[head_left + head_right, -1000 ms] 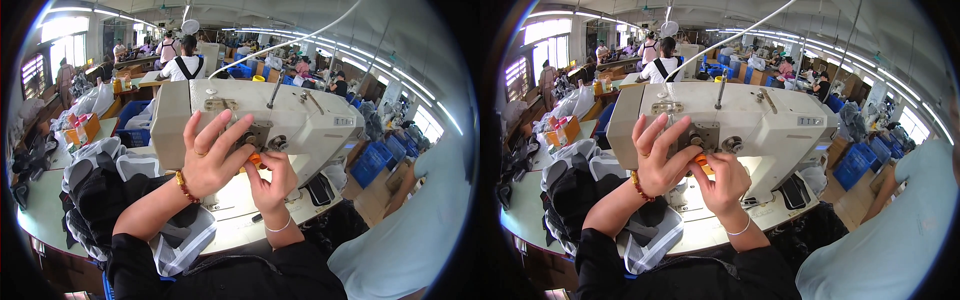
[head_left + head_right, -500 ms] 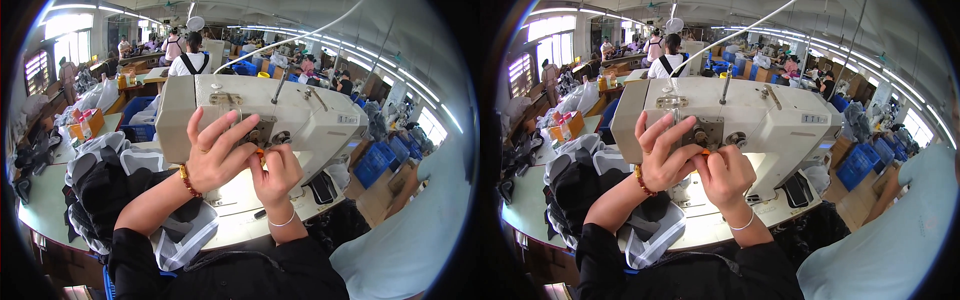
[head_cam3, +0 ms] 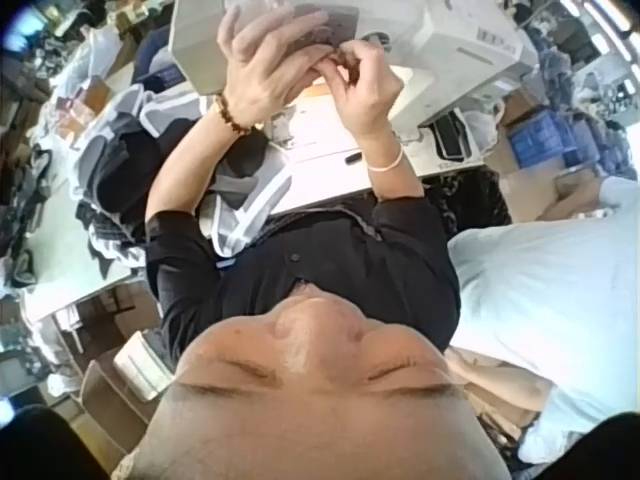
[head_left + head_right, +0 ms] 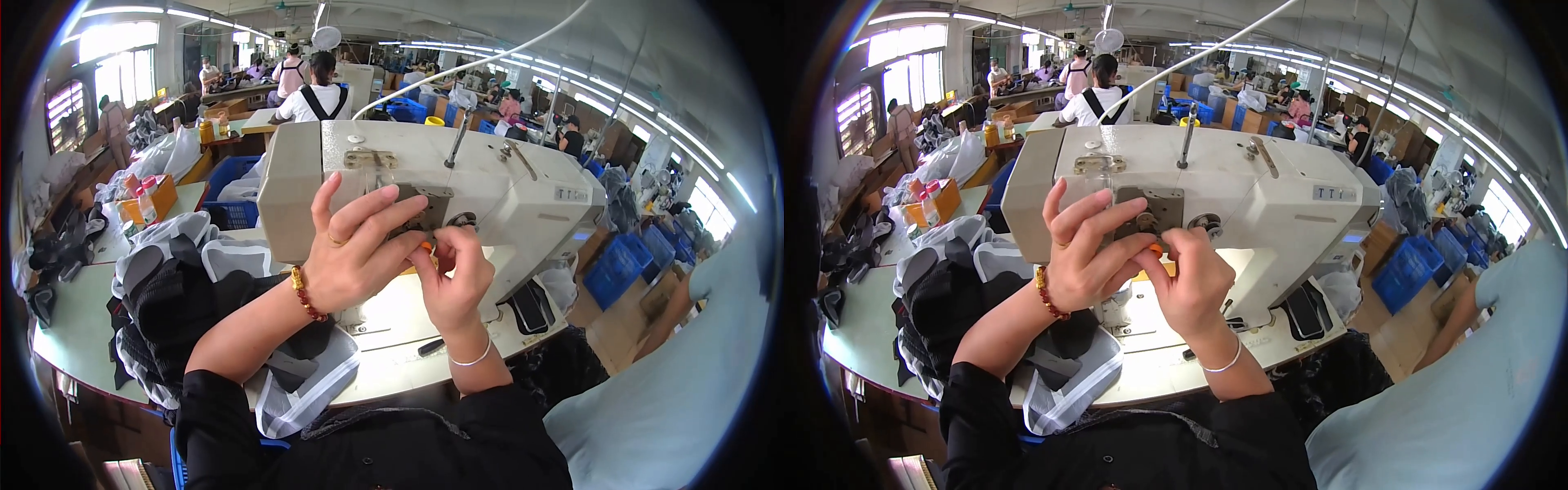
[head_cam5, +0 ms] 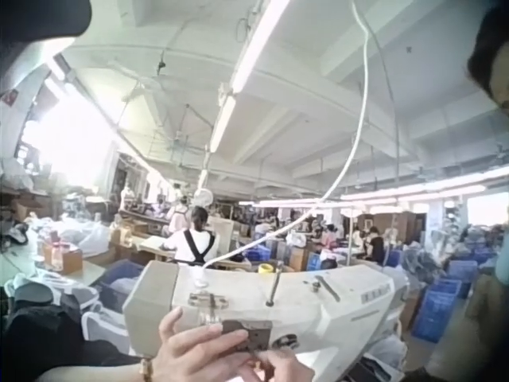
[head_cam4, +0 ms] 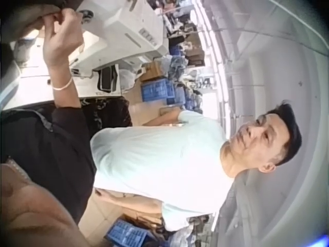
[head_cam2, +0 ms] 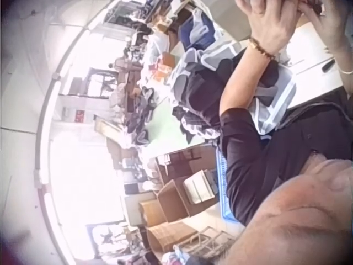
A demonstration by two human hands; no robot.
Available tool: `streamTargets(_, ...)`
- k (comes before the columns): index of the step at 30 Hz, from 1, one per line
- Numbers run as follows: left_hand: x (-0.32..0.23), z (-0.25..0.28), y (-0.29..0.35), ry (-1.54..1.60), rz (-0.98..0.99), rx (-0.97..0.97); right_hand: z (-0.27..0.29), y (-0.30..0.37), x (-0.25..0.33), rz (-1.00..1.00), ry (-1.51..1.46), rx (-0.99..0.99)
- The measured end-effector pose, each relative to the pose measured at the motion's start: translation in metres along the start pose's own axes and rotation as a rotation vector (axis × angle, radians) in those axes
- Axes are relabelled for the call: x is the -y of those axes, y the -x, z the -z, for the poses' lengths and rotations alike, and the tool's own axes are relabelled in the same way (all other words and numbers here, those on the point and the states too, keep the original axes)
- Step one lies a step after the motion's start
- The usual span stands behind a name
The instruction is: The recorder prepares a sewing machine and stitches components of a shoe upper.
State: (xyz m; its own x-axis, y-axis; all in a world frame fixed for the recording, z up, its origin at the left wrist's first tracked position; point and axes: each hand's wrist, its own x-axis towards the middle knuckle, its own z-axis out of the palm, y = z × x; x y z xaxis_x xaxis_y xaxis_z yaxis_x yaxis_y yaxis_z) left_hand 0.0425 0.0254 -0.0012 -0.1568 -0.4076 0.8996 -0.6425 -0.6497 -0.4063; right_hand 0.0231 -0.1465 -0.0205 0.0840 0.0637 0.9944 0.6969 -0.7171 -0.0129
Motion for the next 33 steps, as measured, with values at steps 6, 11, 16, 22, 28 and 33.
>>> streamTargets(6,-0.001,-0.005,0.002,0.028,0.034,-0.044,0.006,0.000,0.013,-0.008,-0.063,-0.003)
streamTargets(11,0.002,-0.006,0.005,-0.049,-0.047,-0.052,0.012,0.001,0.025,-0.054,0.012,0.048)
streamTargets(16,0.002,-0.005,0.004,-0.053,-0.034,-0.033,0.008,0.007,0.022,-0.019,0.032,0.028)
streamTargets(22,0.006,0.002,0.002,-0.063,-0.040,0.026,0.003,0.008,0.020,-0.013,-0.039,0.009)
streamTargets(28,0.009,0.025,0.014,-0.062,-0.093,-0.027,0.006,0.004,0.011,-0.011,-0.040,-0.001)
streamTargets(33,-0.032,0.042,0.091,-0.060,-0.007,0.639,0.003,0.002,0.012,0.024,-0.006,0.033)
